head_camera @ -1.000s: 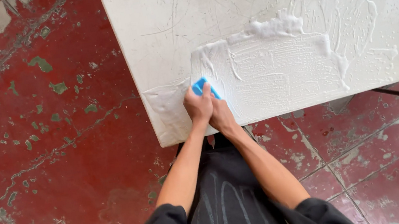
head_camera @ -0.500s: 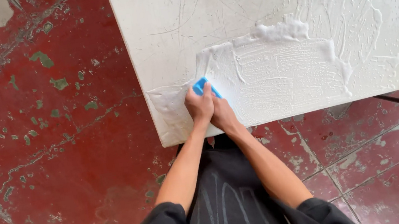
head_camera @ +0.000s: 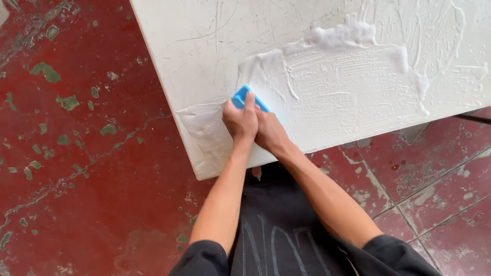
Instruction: Scrubbing a white square table with a blue sponge and soapy water.
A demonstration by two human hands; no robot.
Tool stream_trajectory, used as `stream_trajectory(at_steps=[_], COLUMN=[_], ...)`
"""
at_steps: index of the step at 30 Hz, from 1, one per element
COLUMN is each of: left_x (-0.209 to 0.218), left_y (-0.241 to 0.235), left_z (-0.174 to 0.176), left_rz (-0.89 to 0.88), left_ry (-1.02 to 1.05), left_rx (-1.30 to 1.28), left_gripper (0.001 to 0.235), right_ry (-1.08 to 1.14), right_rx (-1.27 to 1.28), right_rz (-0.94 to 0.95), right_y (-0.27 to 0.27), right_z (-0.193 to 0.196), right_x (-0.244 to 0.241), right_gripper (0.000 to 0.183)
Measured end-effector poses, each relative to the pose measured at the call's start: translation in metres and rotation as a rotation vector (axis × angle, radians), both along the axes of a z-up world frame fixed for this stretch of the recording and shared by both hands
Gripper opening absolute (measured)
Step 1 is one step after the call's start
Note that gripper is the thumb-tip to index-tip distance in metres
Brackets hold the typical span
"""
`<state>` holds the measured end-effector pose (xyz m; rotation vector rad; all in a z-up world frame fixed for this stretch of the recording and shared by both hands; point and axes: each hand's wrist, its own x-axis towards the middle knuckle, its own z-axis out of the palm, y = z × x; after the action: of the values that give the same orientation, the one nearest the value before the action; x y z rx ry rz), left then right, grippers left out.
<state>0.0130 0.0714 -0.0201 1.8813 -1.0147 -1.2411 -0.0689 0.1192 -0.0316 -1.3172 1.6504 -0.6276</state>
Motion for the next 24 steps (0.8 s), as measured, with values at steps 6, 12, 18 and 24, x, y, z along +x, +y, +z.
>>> stream_trajectory(at_steps=[6, 12, 18, 24], left_x=[-0.013, 0.013, -0.017, 0.009], left_y=[-0.028, 0.030, -0.027, 0.007], left_z=[-0.013, 0.017, -0.014, -0.009], left_rz=[-0.050, 0.008, -0.017, 0.119], left_ry=[-0.048, 0.030, -0.056, 0.157], left_rx=[-0.054, 0.051, -0.106, 0.030], left_gripper=[0.036, 0.033, 0.037, 0.028], right_ry=[0.076, 0.025, 0.097, 0.090], right_rx=[-0.073, -0.030, -0.072, -0.039], right_rz=[-0.003, 0.026, 0.010, 0.045], right_y=[-0.022, 0.032, -0.028, 0.012], right_z=[-0.039, 0.004, -0.007, -0.049], right_x=[-0.014, 0.014, -0.016, 0.013], right_gripper=[0.023, 0.023, 0.021, 0.025])
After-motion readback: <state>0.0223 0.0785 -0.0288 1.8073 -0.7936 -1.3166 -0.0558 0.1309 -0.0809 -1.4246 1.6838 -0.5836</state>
